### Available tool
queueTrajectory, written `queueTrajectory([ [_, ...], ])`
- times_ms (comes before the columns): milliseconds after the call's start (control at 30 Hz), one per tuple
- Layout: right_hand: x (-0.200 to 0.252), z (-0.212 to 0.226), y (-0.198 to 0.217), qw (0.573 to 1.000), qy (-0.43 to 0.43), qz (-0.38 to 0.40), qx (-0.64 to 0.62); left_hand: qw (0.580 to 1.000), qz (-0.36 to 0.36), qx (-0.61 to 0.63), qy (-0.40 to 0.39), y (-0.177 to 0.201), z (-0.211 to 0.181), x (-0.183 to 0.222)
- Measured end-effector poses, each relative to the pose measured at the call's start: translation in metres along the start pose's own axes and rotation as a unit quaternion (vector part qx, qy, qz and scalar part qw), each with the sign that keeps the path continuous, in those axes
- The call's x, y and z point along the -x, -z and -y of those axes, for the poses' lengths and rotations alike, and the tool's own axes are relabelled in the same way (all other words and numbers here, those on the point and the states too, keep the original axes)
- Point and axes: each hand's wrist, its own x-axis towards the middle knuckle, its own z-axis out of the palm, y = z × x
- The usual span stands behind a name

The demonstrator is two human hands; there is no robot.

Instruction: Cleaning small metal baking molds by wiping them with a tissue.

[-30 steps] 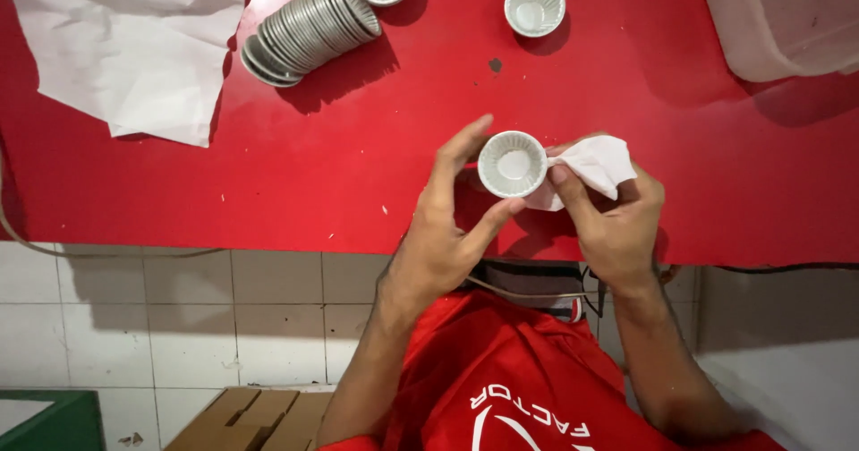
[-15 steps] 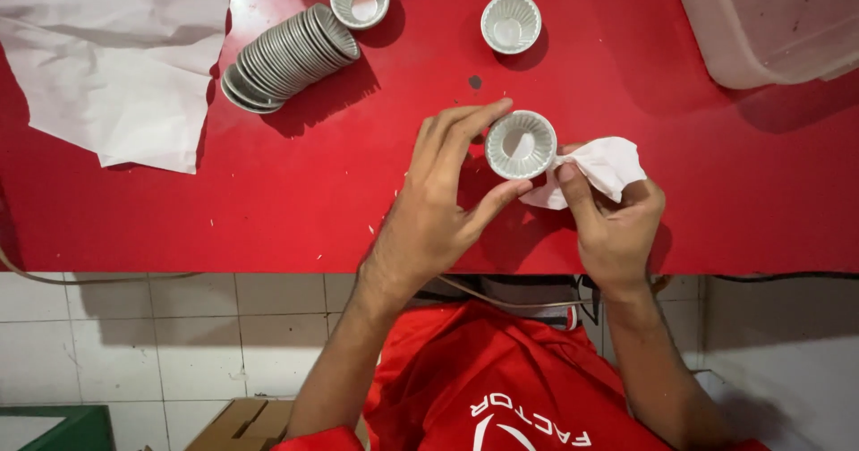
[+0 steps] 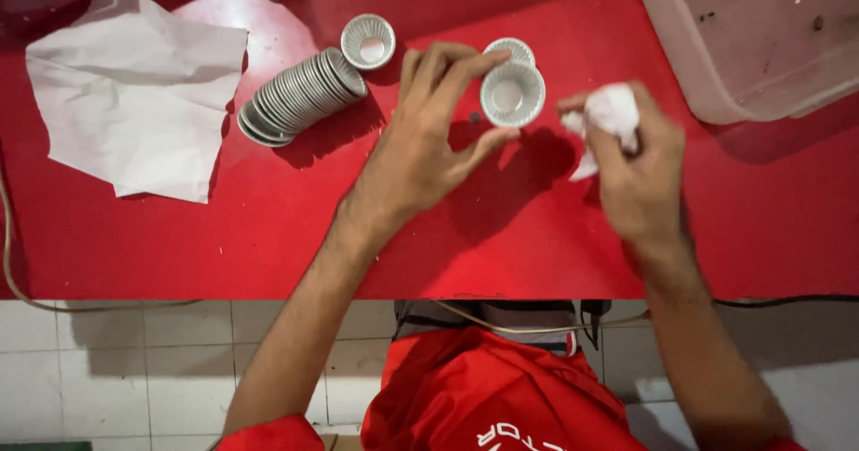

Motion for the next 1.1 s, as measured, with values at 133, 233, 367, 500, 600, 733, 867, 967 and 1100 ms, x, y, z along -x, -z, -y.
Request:
queueTrajectory([
  [133, -0.057, -0.006, 0.004, 0.99, 0.108, -0.008, 0.092, 0.999, -0.024, -0.016, -0.024, -0.005, 0.015, -0.021],
  [233, -0.079, -0.004, -0.005, 0.989, 0.128, -0.029, 0.073, 0.998, -0.044, -0.029, -0.029, -0.015, 0.025, -0.031],
  [367, -0.092, -0.042, -0.013, 0.97, 0.23, -0.053, 0.063, 0.998, -0.051, -0.025, -0.026, -0.024, 0.04, -0.033],
  [500, -0.083, -0.05, -0.017, 0.976, 0.2, -0.037, 0.082, 0.997, -0.031, -0.058, -0.028, -0.028, 0.04, -0.024],
  [600, -0.087, -0.045, -0.019, 0.979, 0.187, -0.031, 0.076, 0.996, -0.047, -0.077, -0.029, -0.024, 0.043, -0.029],
  [733, -0.087, -0.047, -0.021, 0.984, 0.17, -0.02, 0.055, 0.995, -0.043, -0.089, -0.016, -0.026, 0.049, -0.026],
  [867, -0.086, -0.045, -0.021, 0.985, 0.157, -0.011, 0.069, 0.995, -0.04, -0.088, -0.012, -0.028, 0.048, -0.027],
  [967, -0.086, -0.047, -0.021, 0.988, 0.137, -0.017, 0.066, 0.995, -0.034, -0.089, -0.007, -0.03, 0.049, -0.027],
  [1100, -0.087, -0.049, -0.022, 0.986, 0.142, -0.026, 0.078, 0.995, -0.036, -0.093, -0.001, -0.032, 0.051, -0.027],
])
